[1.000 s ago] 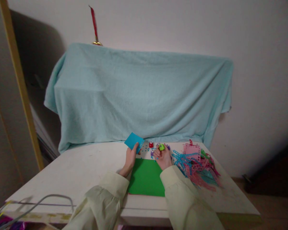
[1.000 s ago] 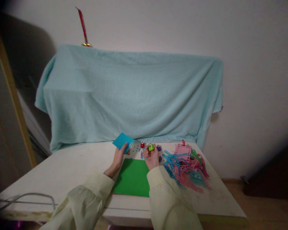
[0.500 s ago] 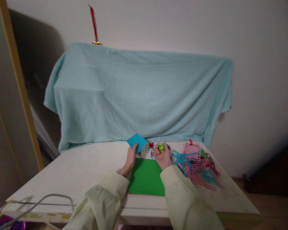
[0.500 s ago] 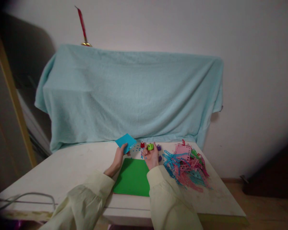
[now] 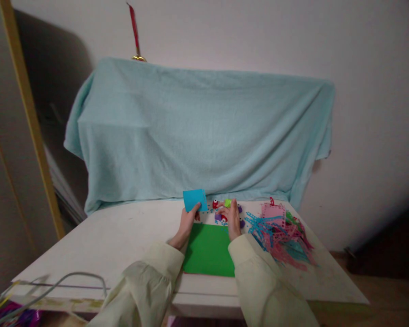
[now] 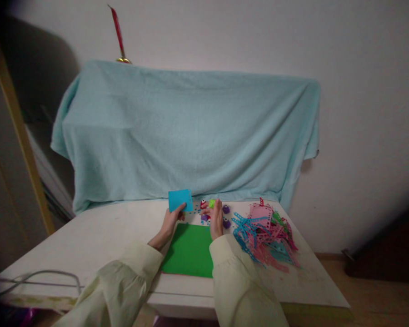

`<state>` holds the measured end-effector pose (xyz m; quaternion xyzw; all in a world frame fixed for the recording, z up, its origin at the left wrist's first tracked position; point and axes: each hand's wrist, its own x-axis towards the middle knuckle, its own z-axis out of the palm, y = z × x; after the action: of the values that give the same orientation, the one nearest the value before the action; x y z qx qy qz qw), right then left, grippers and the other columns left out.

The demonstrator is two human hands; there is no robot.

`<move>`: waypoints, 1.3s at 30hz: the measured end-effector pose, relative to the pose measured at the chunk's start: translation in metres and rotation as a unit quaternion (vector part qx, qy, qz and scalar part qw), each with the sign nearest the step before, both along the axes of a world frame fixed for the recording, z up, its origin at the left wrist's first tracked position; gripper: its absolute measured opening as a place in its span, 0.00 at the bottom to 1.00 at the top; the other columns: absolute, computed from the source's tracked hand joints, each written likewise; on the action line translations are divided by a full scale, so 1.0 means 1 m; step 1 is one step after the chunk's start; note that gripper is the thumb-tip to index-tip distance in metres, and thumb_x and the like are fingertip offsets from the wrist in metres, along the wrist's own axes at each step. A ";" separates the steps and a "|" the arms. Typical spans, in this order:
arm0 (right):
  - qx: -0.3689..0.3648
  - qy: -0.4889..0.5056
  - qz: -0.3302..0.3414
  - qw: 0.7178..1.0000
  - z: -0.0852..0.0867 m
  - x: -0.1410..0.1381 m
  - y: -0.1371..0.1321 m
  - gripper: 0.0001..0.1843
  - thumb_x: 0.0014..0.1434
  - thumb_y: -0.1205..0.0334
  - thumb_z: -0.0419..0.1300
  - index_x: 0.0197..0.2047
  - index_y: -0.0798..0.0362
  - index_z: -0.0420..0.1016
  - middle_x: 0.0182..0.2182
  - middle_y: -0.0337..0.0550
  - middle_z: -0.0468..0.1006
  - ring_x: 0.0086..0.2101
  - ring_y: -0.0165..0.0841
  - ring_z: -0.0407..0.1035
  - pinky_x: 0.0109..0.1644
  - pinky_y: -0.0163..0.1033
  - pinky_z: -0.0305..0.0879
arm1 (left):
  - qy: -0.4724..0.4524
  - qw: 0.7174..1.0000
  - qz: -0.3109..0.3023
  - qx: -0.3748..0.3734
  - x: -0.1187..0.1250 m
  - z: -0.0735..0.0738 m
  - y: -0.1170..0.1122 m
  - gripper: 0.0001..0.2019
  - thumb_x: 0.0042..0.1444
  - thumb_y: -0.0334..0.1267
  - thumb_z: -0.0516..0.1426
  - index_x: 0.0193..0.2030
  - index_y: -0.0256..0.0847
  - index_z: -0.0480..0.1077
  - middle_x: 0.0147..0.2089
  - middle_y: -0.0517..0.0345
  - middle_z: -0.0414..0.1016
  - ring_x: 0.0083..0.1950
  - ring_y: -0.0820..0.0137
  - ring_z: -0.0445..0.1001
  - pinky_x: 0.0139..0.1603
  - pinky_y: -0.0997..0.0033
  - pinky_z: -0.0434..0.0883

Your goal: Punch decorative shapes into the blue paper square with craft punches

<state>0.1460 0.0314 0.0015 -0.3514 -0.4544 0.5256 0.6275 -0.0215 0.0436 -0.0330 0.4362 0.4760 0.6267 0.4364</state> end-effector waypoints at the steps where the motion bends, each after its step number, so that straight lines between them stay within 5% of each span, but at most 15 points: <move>1: 0.007 0.010 -0.021 1.000 -0.001 -0.001 0.001 0.25 0.55 0.35 0.44 0.35 0.49 0.61 0.26 0.38 0.72 0.21 0.28 0.64 0.24 0.34 0.56 | 0.006 1.000 -0.007 0.004 0.001 0.002 -0.001 0.19 0.47 0.51 0.57 0.17 0.38 0.63 0.15 0.60 0.64 0.18 0.74 0.62 0.24 0.73 0.61; 5: 0.020 0.008 -0.051 0.998 -0.001 -0.003 0.002 0.20 0.54 0.40 0.52 0.36 0.48 0.61 0.21 0.33 0.70 0.17 0.26 0.59 0.21 0.33 0.52 | 0.032 0.999 -0.022 0.013 0.004 0.009 -0.007 0.21 0.48 0.52 0.56 0.15 0.39 0.63 0.14 0.59 0.64 0.18 0.73 0.62 0.25 0.73 0.60; 11: 0.018 -0.035 0.008 0.999 0.002 -0.004 -0.002 0.17 0.51 0.45 0.58 0.28 0.51 0.63 0.16 0.32 0.63 0.16 0.24 0.53 0.18 0.32 0.47 | 0.106 0.994 -0.002 0.023 0.010 0.017 -0.016 0.21 0.49 0.55 0.55 0.17 0.39 0.64 0.15 0.59 0.64 0.19 0.72 0.63 0.23 0.74 0.58; 20: -0.058 0.021 0.097 0.993 -0.005 -0.003 0.006 0.24 0.52 0.38 0.51 0.21 0.50 0.53 0.12 0.27 0.48 0.13 0.22 0.41 0.17 0.32 0.44 | 0.173 0.982 -0.050 0.050 0.017 0.020 -0.024 0.22 0.53 0.55 0.50 0.20 0.38 0.65 0.16 0.59 0.65 0.19 0.73 0.63 0.23 0.75 0.57; 39: -0.057 -0.010 0.095 0.994 -0.006 -0.006 0.002 0.23 0.49 0.40 0.57 0.21 0.50 0.56 0.12 0.29 0.51 0.13 0.23 0.42 0.16 0.33 0.38 | 0.158 0.980 -0.112 0.050 0.018 0.018 -0.024 0.20 0.53 0.53 0.51 0.24 0.36 0.68 0.20 0.56 0.69 0.21 0.72 0.65 0.23 0.74 0.60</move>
<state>0.1400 0.0335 -0.0047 -0.3473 -0.4616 0.6041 0.5490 -0.0036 0.0195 -0.0149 0.6016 0.4549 0.5204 0.4004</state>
